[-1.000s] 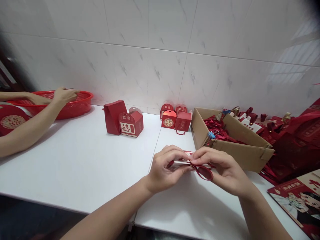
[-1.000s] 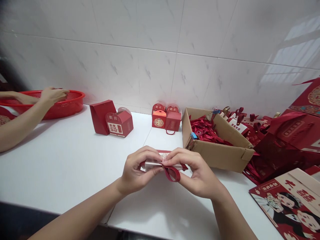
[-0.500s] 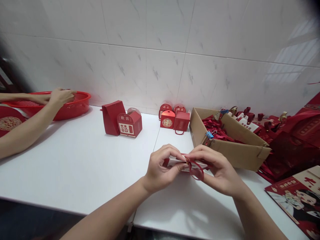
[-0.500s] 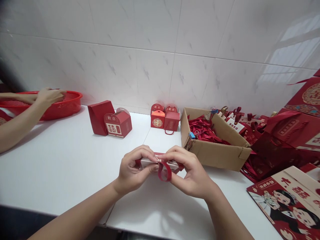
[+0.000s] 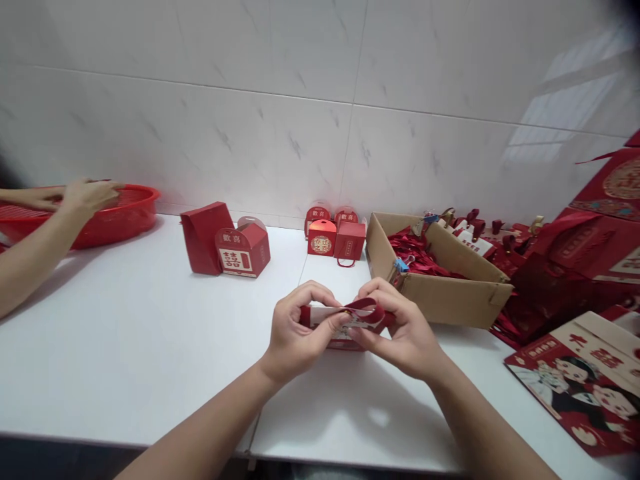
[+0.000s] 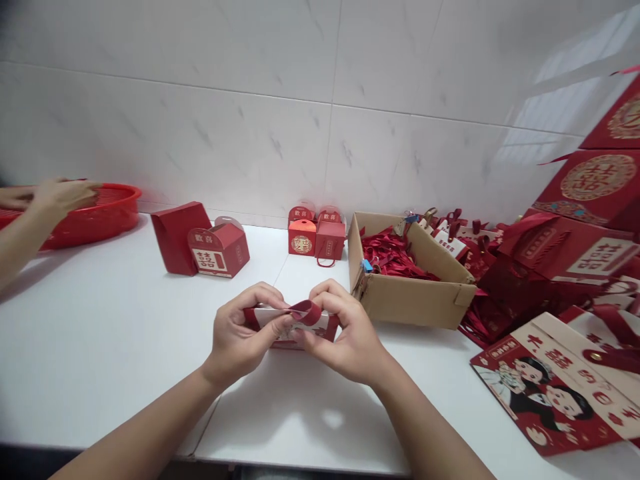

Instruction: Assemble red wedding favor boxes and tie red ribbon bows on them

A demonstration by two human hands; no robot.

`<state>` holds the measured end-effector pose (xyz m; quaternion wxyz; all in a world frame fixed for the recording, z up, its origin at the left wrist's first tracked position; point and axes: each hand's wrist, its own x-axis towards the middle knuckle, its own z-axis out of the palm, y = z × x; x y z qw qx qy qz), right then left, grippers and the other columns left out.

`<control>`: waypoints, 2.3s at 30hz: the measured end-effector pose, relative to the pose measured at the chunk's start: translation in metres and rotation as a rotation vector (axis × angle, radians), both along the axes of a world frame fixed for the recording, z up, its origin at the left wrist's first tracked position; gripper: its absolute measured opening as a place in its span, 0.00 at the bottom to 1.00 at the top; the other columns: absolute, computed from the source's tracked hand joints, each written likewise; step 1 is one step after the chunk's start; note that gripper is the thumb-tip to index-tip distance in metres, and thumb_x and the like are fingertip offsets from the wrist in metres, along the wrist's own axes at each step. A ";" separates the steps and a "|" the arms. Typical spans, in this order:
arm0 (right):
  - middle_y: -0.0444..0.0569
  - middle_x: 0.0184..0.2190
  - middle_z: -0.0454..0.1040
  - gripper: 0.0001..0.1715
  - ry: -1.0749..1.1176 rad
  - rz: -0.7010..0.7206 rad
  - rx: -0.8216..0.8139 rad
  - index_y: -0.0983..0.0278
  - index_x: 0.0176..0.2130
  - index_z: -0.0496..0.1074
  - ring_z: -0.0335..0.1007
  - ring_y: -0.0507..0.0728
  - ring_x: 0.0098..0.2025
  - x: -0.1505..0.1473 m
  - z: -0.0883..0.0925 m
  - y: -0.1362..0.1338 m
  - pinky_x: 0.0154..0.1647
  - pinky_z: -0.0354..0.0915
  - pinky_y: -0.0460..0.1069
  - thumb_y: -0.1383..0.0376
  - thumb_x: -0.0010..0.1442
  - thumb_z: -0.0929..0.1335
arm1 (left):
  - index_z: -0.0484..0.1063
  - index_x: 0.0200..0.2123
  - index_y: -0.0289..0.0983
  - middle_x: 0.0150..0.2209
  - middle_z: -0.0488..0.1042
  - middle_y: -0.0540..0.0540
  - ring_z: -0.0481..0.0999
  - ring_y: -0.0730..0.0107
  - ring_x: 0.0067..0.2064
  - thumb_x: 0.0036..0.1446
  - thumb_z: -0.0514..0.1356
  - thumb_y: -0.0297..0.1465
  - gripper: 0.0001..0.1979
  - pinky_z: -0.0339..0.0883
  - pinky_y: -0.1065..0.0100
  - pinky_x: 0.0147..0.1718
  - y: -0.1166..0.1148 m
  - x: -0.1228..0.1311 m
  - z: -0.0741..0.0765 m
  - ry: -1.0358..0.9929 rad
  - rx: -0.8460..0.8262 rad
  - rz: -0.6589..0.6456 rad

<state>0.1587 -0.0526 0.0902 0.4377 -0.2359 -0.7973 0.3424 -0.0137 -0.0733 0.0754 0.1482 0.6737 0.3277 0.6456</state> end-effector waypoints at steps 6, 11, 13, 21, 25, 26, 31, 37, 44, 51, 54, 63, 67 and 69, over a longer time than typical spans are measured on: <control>0.47 0.33 0.65 0.02 0.002 -0.008 0.084 0.63 0.31 0.69 0.63 0.51 0.32 0.003 0.001 -0.002 0.21 0.56 0.43 0.68 0.54 0.68 | 0.71 0.28 0.36 0.27 0.72 0.49 0.73 0.72 0.29 0.47 0.66 0.23 0.07 0.68 0.72 0.28 0.007 -0.006 -0.003 0.069 0.068 -0.115; 0.48 0.42 0.72 0.20 -0.110 -0.089 0.010 0.60 0.47 0.67 0.69 0.54 0.41 0.018 -0.012 -0.003 0.38 0.66 0.48 0.65 0.54 0.70 | 0.71 0.31 0.36 0.28 0.71 0.48 0.72 0.72 0.31 0.49 0.66 0.28 0.06 0.68 0.72 0.30 0.013 -0.008 -0.005 0.071 0.022 -0.193; 0.49 0.43 0.72 0.20 -0.137 -0.176 0.031 0.60 0.48 0.67 0.69 0.55 0.43 0.029 -0.022 -0.007 0.44 0.65 0.50 0.64 0.55 0.70 | 0.70 0.38 0.37 0.32 0.71 0.46 0.72 0.70 0.33 0.51 0.64 0.39 0.14 0.68 0.71 0.29 0.015 -0.006 -0.009 0.039 -0.046 -0.289; 0.50 0.34 0.71 0.13 -0.043 -0.935 0.330 0.62 0.42 0.69 0.66 0.59 0.37 0.113 -0.072 -0.046 0.38 0.64 0.53 0.59 0.58 0.67 | 0.68 0.48 0.38 0.53 0.65 0.38 0.63 0.56 0.56 0.61 0.52 0.35 0.14 0.59 0.55 0.53 0.047 0.043 -0.024 0.603 0.020 0.162; 0.51 0.34 0.71 0.18 -0.129 -1.162 0.323 0.63 0.40 0.69 0.65 0.61 0.37 0.143 -0.084 -0.058 0.40 0.63 0.55 0.52 0.57 0.67 | 0.63 0.55 0.34 0.56 0.66 0.37 0.62 0.56 0.58 0.62 0.50 0.30 0.19 0.53 0.55 0.53 0.066 0.102 -0.010 1.004 0.359 0.298; 0.51 0.34 0.71 0.20 -0.154 -1.181 0.300 0.63 0.40 0.68 0.65 0.61 0.37 0.147 -0.085 -0.060 0.40 0.63 0.56 0.50 0.56 0.66 | 0.61 0.56 0.34 0.57 0.66 0.37 0.61 0.56 0.59 0.62 0.49 0.31 0.20 0.53 0.56 0.53 0.070 0.119 -0.006 1.059 0.375 0.331; 0.52 0.37 0.72 0.29 -0.232 -1.161 0.194 0.63 0.45 0.66 0.66 0.63 0.40 0.157 -0.094 -0.065 0.40 0.64 0.56 0.46 0.53 0.67 | 0.66 0.49 0.33 0.41 0.74 0.38 0.72 0.56 0.42 0.58 0.56 0.39 0.20 0.59 0.59 0.41 0.093 0.173 0.010 1.217 0.255 0.463; 0.57 0.38 0.72 0.32 -0.188 -1.241 0.220 0.64 0.44 0.67 0.68 0.65 0.39 0.165 -0.111 -0.070 0.37 0.65 0.56 0.43 0.50 0.67 | 0.68 0.43 0.37 0.35 0.73 0.42 0.72 0.56 0.37 0.55 0.60 0.39 0.16 0.58 0.62 0.33 0.108 0.151 0.013 1.219 0.187 0.559; 0.58 0.39 0.71 0.28 -0.348 -1.335 0.023 0.66 0.44 0.63 0.70 0.66 0.40 0.164 -0.084 -0.028 0.35 0.66 0.55 0.48 0.54 0.65 | 0.69 0.41 0.38 0.34 0.73 0.43 0.73 0.57 0.36 0.57 0.58 0.39 0.13 0.56 0.62 0.32 0.107 0.111 0.018 1.245 0.155 0.615; 0.69 0.44 0.69 0.29 -0.411 -1.325 -0.196 0.77 0.51 0.58 0.71 0.68 0.43 0.156 -0.063 0.028 0.41 0.65 0.55 0.57 0.59 0.62 | 0.69 0.42 0.38 0.33 0.73 0.43 0.71 0.56 0.35 0.58 0.56 0.38 0.12 0.55 0.61 0.31 0.105 0.107 0.014 1.234 0.167 0.658; 0.70 0.45 0.68 0.29 -0.371 -1.327 -0.215 0.78 0.52 0.57 0.71 0.69 0.42 0.153 -0.063 0.053 0.41 0.65 0.56 0.59 0.60 0.61 | 0.70 0.42 0.38 0.33 0.72 0.43 0.71 0.56 0.35 0.58 0.55 0.38 0.12 0.54 0.61 0.31 0.103 0.109 0.012 1.213 0.163 0.677; 0.72 0.53 0.58 0.47 -0.103 -1.249 -0.173 0.78 0.59 0.49 0.69 0.67 0.47 0.148 -0.092 0.110 0.46 0.66 0.56 0.64 0.48 0.70 | 0.68 0.47 0.36 0.36 0.73 0.41 0.70 0.55 0.38 0.57 0.55 0.39 0.18 0.57 0.59 0.34 0.112 0.108 0.016 1.182 0.141 0.634; 0.68 0.55 0.54 0.40 0.003 -1.190 -0.075 0.73 0.59 0.49 0.71 0.54 0.34 0.152 -0.103 0.105 0.37 0.68 0.50 0.65 0.51 0.66 | 0.68 0.49 0.36 0.38 0.73 0.38 0.71 0.53 0.40 0.56 0.55 0.39 0.19 0.58 0.58 0.37 0.112 0.115 0.017 1.150 0.097 0.601; 0.64 0.50 0.61 0.28 0.031 -1.188 -0.025 0.72 0.53 0.57 0.70 0.54 0.33 0.155 -0.104 0.101 0.36 0.67 0.50 0.64 0.54 0.63 | 0.65 0.53 0.36 0.45 0.72 0.36 0.69 0.50 0.47 0.56 0.55 0.38 0.22 0.58 0.56 0.42 0.103 0.113 0.010 1.102 0.124 0.578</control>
